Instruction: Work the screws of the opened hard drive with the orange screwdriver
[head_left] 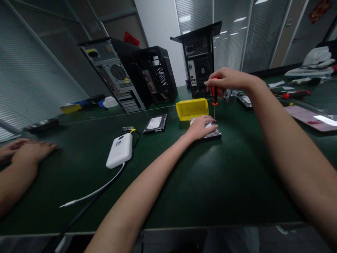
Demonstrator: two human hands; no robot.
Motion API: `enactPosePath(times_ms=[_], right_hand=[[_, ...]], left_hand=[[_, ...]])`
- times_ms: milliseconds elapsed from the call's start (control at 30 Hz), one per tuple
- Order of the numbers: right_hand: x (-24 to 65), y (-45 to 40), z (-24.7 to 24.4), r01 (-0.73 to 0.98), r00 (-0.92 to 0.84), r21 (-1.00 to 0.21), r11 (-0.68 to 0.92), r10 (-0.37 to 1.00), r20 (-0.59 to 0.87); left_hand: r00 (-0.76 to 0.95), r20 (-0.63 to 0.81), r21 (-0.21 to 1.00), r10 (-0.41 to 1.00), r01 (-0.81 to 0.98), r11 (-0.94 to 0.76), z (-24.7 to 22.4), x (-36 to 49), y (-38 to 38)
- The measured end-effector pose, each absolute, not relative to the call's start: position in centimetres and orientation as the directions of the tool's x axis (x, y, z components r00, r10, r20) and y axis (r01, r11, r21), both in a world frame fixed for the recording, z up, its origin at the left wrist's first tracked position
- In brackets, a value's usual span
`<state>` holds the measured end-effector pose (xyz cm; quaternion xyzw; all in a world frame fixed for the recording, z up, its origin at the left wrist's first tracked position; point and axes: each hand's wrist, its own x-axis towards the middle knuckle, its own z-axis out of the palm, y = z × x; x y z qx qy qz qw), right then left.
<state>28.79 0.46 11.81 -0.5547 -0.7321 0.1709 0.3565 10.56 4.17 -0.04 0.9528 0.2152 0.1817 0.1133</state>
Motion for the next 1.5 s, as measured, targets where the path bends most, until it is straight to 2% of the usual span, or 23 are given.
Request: enactPosePath(times_ms=[100, 200, 433, 600, 1300, 1500], right_hand=[[28.66, 0.8, 11.75, 0.724, -0.121, -0.598, 0.343, 0.917, 0.38], [28.39, 0.91, 11.9, 0.747, -0.127, -0.578, 0.329, 0.924, 0.362], [28.07, 0.3, 12.25, 0.695, -0.105, -0.67, 0.263, 0.958, 0.267], [28.27, 0.85, 11.64, 0.66, -0.084, -0.698, 0.277, 0.951, 0.299], [28.41, 0.85, 11.43, 0.674, -0.147, -0.659, 0.334, 0.935, 0.323], [27.9, 0.48, 11.76, 0.699, -0.117, -0.642, 0.315, 0.936, 0.333]], left_hand=[[0.839, 0.291, 0.301, 0.46, 0.377, -0.876, -0.02, 10.57, 4.14], [0.837, 0.287, 0.3, 0.466, 0.384, -0.873, -0.02, 10.59, 4.1], [0.841, 0.311, 0.298, 0.442, 0.356, -0.886, -0.2, 10.59, 4.25], [0.843, 0.327, 0.297, 0.426, 0.336, -0.894, -0.31, 10.6, 4.39], [0.835, 0.294, 0.294, 0.465, 0.384, -0.876, -0.14, 10.74, 4.13], [0.836, 0.298, 0.295, 0.461, 0.379, -0.877, -0.15, 10.74, 4.07]])
